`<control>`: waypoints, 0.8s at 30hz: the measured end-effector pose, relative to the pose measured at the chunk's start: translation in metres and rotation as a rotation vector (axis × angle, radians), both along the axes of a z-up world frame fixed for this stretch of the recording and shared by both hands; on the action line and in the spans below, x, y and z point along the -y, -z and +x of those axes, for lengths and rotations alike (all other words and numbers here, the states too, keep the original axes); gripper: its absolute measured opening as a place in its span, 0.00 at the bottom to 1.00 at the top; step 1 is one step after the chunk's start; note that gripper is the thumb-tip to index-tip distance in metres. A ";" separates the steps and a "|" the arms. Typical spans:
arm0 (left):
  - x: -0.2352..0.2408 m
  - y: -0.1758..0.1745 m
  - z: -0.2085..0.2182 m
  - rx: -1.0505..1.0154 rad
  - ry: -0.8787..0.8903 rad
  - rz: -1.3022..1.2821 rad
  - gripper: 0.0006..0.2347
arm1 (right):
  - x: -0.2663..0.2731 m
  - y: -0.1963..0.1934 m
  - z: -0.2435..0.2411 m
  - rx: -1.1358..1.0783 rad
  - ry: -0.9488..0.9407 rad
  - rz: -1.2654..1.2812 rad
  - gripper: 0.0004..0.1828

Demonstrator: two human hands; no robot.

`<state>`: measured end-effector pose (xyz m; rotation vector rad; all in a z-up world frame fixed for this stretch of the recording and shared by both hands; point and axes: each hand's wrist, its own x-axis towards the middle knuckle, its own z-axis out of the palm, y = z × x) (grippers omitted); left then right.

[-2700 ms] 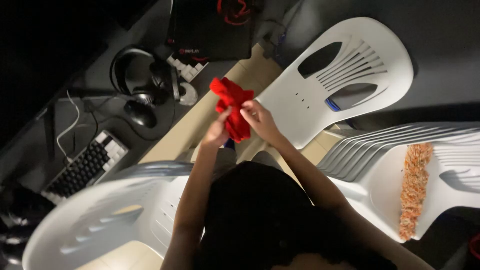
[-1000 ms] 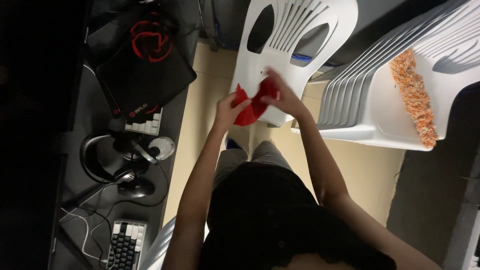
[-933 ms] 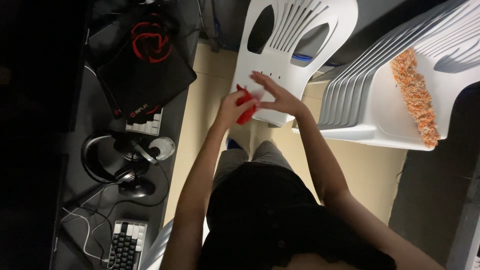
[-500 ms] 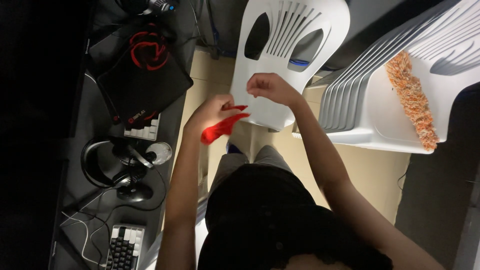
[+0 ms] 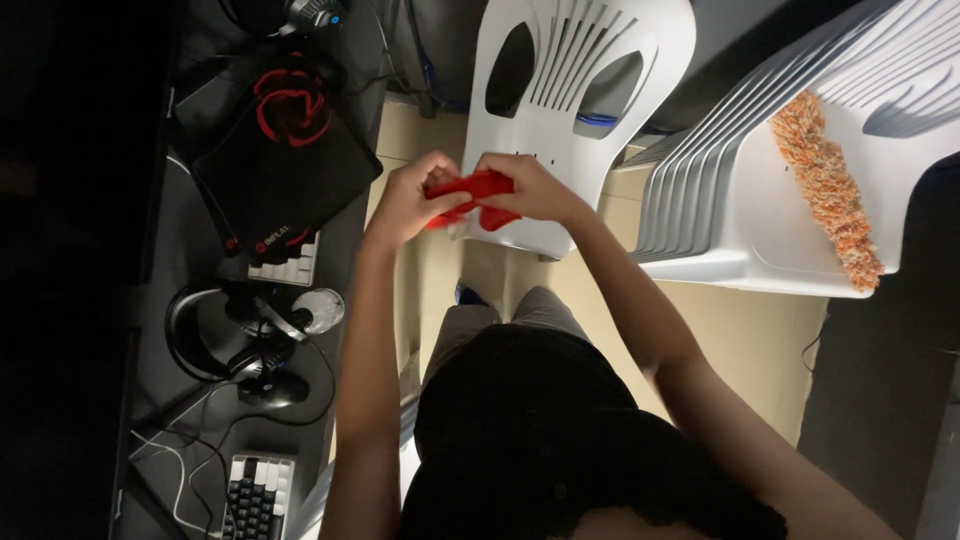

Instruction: The person wipes the surfaces of several white plastic chairs using a red cloth. They move from one chair to the next, wiping the seat and backrest areas in a repetitive manner.

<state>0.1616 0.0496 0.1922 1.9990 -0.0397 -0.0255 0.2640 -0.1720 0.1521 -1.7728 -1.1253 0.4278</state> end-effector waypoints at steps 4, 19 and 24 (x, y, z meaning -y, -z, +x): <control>-0.005 0.028 0.013 -0.036 0.037 0.006 0.13 | 0.007 -0.039 -0.003 -0.448 0.058 -0.221 0.14; 0.017 0.102 0.038 -0.077 -0.180 -0.166 0.13 | 0.021 0.018 0.024 -0.047 0.451 0.055 0.08; 0.029 0.102 0.048 -0.099 -0.284 -0.294 0.09 | -0.007 -0.001 -0.021 -0.135 0.196 0.125 0.11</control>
